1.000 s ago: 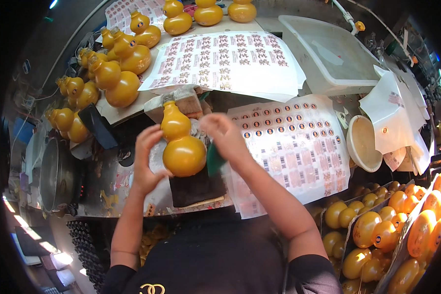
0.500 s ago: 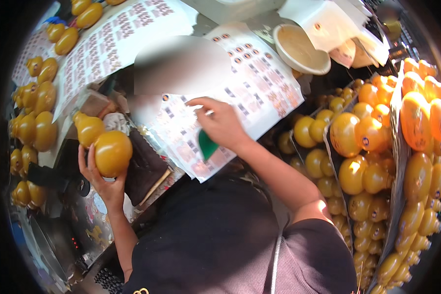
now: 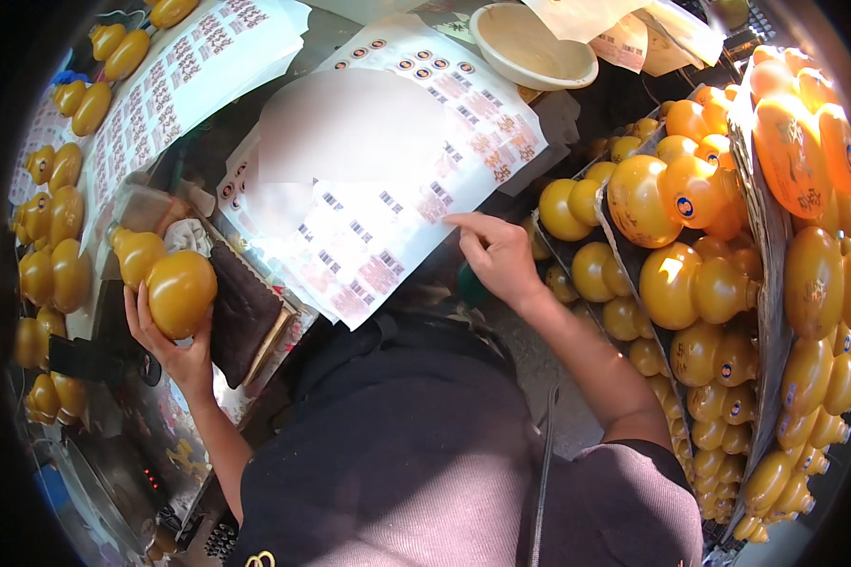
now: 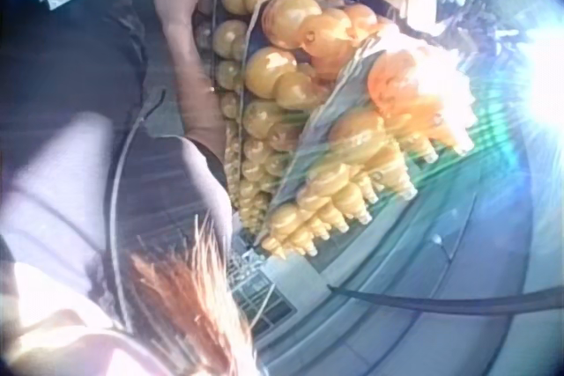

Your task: The person picks up yellow gourd-shaped objects from a pile, wipes them with a green cloth, and applies a sticker label to each one. The labeled gourds are then placed on a nearby table.

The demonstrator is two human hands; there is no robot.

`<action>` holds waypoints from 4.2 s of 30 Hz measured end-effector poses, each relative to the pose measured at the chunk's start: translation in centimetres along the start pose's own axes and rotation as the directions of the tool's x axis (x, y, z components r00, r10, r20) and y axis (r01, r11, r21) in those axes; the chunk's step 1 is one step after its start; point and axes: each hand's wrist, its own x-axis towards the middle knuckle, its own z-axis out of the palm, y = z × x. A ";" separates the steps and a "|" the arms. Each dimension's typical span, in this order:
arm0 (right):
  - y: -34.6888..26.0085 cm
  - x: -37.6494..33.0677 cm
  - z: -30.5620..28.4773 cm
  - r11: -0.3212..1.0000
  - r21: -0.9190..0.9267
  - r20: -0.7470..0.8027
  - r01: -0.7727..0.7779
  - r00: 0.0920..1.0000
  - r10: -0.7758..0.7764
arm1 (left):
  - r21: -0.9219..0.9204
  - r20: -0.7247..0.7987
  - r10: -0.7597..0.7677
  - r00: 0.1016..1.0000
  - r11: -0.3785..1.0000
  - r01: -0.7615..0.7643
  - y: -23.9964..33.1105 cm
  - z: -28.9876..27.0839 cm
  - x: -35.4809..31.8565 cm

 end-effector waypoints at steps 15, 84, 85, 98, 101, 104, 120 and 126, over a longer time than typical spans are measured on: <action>0.1 -0.6 2.4 0.221 0.827 0.397 -0.517 0.815 0.422 | 0.027 -0.005 0.019 1.000 0.999 -0.019 0.1 -0.1 -0.1; -21.5 9.1 15.7 0.941 0.334 0.715 0.049 0.637 -0.287 | -0.724 0.385 -0.445 0.808 0.397 0.564 -1.0 -2.7 -0.3; -21.5 9.0 15.7 0.939 0.342 0.716 0.037 0.637 -0.286 | -0.722 0.378 -0.441 0.814 0.410 0.557 -1.1 -2.6 -0.3; -20.2 9.0 15.5 0.896 0.425 0.753 -0.131 0.600 -0.269 | -0.727 0.455 -0.403 0.794 0.346 0.593 -1.4 -3.3 0.1; -20.7 8.6 15.0 0.897 0.423 0.739 -0.130 0.621 -0.259 | -0.728 0.481 -0.391 0.785 0.320 0.606 -1.5 -3.2 0.1; -20.7 8.6 15.4 0.924 0.371 0.731 -0.087 0.641 -0.234 | -0.731 0.484 -0.385 0.786 0.316 0.605 -1.6 -3.2 0.1; -20.5 8.7 15.4 0.905 0.410 0.738 -0.111 0.623 -0.258 | -0.746 0.421 -0.388 0.820 0.367 0.556 -2.1 -2.8 -0.6; -20.0 8.5 15.7 0.912 0.405 0.725 -0.058 0.629 -0.282 | -0.736 0.425 -0.383 0.820 0.381 0.559 -1.8 -2.9 -0.5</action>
